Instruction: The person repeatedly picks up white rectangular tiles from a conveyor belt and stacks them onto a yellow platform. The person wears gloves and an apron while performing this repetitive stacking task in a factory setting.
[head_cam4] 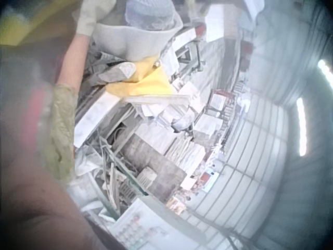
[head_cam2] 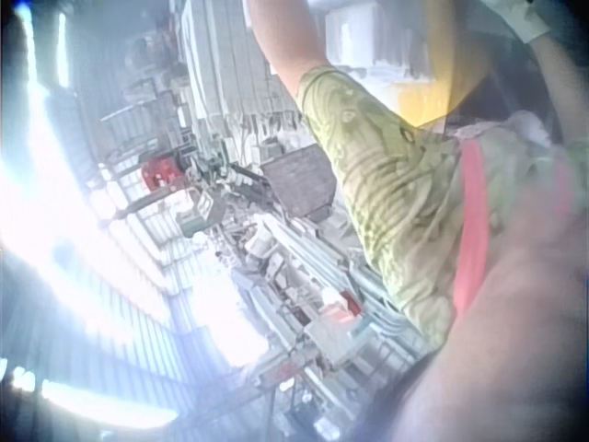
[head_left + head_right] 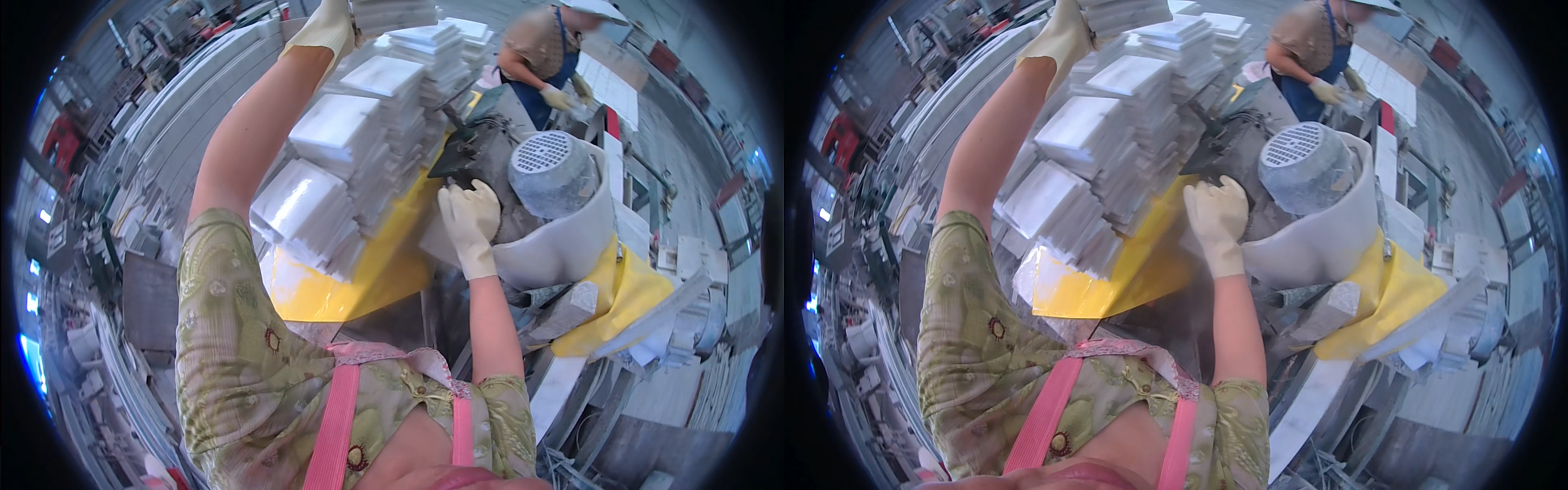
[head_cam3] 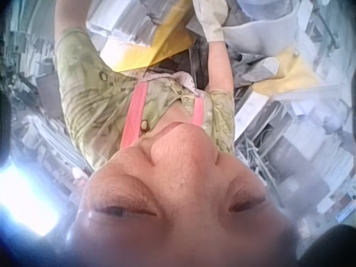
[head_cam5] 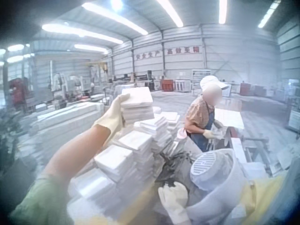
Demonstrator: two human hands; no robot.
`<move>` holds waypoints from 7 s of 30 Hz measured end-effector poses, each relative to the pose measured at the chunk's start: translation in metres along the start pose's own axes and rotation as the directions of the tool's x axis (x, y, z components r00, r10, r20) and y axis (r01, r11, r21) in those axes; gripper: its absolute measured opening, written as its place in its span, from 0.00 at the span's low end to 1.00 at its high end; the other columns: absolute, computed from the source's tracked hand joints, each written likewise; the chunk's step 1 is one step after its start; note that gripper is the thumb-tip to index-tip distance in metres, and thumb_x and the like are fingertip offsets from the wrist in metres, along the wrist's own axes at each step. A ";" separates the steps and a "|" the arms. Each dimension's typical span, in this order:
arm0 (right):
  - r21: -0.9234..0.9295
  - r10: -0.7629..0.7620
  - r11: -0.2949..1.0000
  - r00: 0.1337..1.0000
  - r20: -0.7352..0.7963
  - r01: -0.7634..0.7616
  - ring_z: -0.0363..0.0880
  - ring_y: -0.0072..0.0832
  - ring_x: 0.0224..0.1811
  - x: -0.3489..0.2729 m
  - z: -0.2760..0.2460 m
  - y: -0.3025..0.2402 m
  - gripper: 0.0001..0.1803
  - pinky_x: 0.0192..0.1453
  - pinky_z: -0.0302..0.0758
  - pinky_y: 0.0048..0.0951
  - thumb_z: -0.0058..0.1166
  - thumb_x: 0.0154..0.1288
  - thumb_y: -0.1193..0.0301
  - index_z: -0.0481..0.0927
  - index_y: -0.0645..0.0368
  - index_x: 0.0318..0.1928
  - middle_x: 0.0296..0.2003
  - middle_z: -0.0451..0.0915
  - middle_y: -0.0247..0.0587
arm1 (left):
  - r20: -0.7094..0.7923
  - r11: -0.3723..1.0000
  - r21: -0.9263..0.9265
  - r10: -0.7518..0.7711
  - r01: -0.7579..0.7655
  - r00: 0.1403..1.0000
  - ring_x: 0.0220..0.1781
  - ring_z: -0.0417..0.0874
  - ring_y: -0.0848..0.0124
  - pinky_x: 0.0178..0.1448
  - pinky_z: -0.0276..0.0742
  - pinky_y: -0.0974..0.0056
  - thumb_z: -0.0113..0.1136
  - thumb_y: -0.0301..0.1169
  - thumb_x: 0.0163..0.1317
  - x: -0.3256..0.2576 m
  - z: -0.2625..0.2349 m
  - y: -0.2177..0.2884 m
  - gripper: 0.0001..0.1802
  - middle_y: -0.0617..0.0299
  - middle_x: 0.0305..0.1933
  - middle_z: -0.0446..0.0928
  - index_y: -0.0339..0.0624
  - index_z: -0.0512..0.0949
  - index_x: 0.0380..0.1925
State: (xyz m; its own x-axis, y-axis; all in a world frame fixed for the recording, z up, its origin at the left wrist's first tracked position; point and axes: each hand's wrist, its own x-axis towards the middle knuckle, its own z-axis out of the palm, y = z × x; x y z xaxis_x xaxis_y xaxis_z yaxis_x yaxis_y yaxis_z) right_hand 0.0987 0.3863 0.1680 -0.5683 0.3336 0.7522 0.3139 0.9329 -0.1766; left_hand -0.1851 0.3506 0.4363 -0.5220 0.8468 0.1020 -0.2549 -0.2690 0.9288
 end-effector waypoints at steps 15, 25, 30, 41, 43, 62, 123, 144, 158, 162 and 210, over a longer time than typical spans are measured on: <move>0.004 0.013 1.000 1.000 -0.010 -0.013 0.78 0.43 0.23 0.002 -0.003 -0.005 0.18 0.35 0.75 0.45 0.59 0.66 0.65 0.76 0.56 0.19 0.16 0.75 0.45 | -0.171 0.989 -0.032 0.134 -0.142 0.976 0.54 0.88 0.54 0.59 0.84 0.51 0.52 0.56 0.68 -0.005 -0.077 0.028 0.31 0.53 0.55 0.86 0.44 0.82 0.57; 0.017 0.059 0.998 0.998 -0.025 -0.059 0.78 0.42 0.25 0.001 -0.006 -0.006 0.18 0.34 0.75 0.45 0.59 0.65 0.63 0.76 0.55 0.18 0.18 0.77 0.44 | 0.220 0.952 -0.301 0.121 -0.051 0.968 0.63 0.82 0.39 0.73 0.76 0.43 0.48 0.52 0.71 0.040 0.032 -0.014 0.37 0.39 0.63 0.80 0.29 0.72 0.65; 0.019 0.038 0.999 0.997 -0.060 -0.037 0.77 0.43 0.25 0.001 -0.006 -0.004 0.17 0.35 0.76 0.45 0.60 0.62 0.63 0.79 0.57 0.18 0.16 0.77 0.44 | 0.281 0.934 -0.356 0.110 -0.003 0.954 0.54 0.82 0.45 0.63 0.72 0.48 0.52 0.52 0.70 0.061 0.094 -0.060 0.33 0.44 0.55 0.81 0.33 0.74 0.61; 0.040 0.055 0.998 0.996 -0.074 -0.053 0.80 0.49 0.28 -0.003 0.001 -0.001 0.18 0.46 0.78 0.48 0.61 0.63 0.65 0.76 0.56 0.17 0.18 0.78 0.46 | -0.020 0.995 -0.090 -0.048 0.046 0.999 0.21 0.77 0.68 0.23 0.51 0.65 0.55 0.58 0.64 0.053 0.182 -0.132 0.27 0.64 0.30 0.82 0.46 0.79 0.46; 0.051 0.078 0.996 0.994 -0.079 -0.074 0.80 0.48 0.28 -0.003 0.001 -0.001 0.17 0.46 0.78 0.47 0.60 0.63 0.66 0.77 0.56 0.17 0.19 0.79 0.46 | 0.008 0.993 -0.103 -0.062 0.062 0.998 0.25 0.81 0.68 0.23 0.53 0.64 0.55 0.57 0.65 0.055 0.187 -0.139 0.27 0.62 0.34 0.83 0.47 0.78 0.49; 0.028 0.051 0.998 0.998 0.035 -0.052 0.76 0.42 0.25 -0.001 -0.005 0.002 0.10 0.39 0.75 0.42 0.58 0.55 0.69 0.76 0.53 0.19 0.18 0.76 0.40 | 0.124 0.964 -0.230 -0.106 0.132 0.987 0.54 0.86 0.52 0.55 0.84 0.52 0.53 0.51 0.68 0.101 0.185 -0.230 0.39 0.45 0.60 0.78 0.36 0.64 0.72; -0.268 0.841 -0.058 0.097 -0.532 -0.962 0.76 0.43 0.69 -0.547 -0.294 -0.330 0.28 0.73 0.69 0.38 0.59 0.74 0.63 0.75 0.60 0.69 0.65 0.79 0.53 | 0.564 0.383 0.777 -0.071 -0.500 0.823 0.74 0.70 0.40 0.77 0.66 0.46 0.67 0.37 0.63 -0.402 -0.215 -0.336 0.30 0.41 0.67 0.76 0.35 0.76 0.63; -0.781 0.969 0.036 0.214 -0.125 -0.623 0.54 0.49 0.81 -0.526 -0.317 -0.301 0.47 0.83 0.53 0.48 0.64 0.65 0.61 0.57 0.54 0.79 0.79 0.58 0.47 | 0.701 0.245 0.656 0.155 -0.714 0.696 0.72 0.73 0.43 0.79 0.61 0.44 0.59 0.27 0.71 -0.401 -0.234 -0.373 0.22 0.42 0.66 0.77 0.34 0.76 0.63; -0.718 0.901 0.215 0.418 -0.116 -0.662 0.62 0.44 0.78 -0.504 -0.328 -0.265 0.37 0.78 0.61 0.43 0.55 0.67 0.72 0.63 0.60 0.76 0.74 0.66 0.49 | 0.640 0.172 0.737 0.130 -0.653 0.757 0.71 0.74 0.41 0.79 0.65 0.45 0.63 0.27 0.65 -0.412 -0.218 -0.357 0.23 0.43 0.64 0.79 0.35 0.77 0.60; -0.831 0.892 0.272 0.451 0.028 -0.486 0.59 0.40 0.80 -0.502 -0.316 -0.246 0.41 0.76 0.63 0.49 0.59 0.63 0.71 0.62 0.57 0.76 0.76 0.64 0.44 | 0.636 0.165 0.740 0.142 -0.652 0.758 0.70 0.74 0.41 0.77 0.66 0.44 0.64 0.27 0.64 -0.412 -0.218 -0.358 0.24 0.44 0.64 0.79 0.35 0.77 0.60; 0.024 0.520 0.723 0.567 0.639 -0.690 0.85 0.43 0.51 -0.179 0.088 -0.396 0.31 0.49 0.82 0.40 0.56 0.72 0.51 0.73 0.54 0.69 0.54 0.83 0.51 | -0.148 0.327 0.903 -0.376 0.280 0.915 0.53 0.86 0.46 0.59 0.78 0.52 0.53 0.65 0.66 -0.433 -0.256 -0.226 0.43 0.35 0.50 0.84 0.30 0.78 0.57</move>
State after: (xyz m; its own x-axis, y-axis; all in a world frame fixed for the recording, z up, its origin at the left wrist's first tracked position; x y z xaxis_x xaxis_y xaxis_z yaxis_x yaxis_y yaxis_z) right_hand 0.0090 -0.0311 0.0468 -0.6452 0.7607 -0.0709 0.6009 0.4479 -0.6620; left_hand -0.1097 -0.0722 0.0907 -0.5023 0.8077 -0.3086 0.5049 0.5638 0.6536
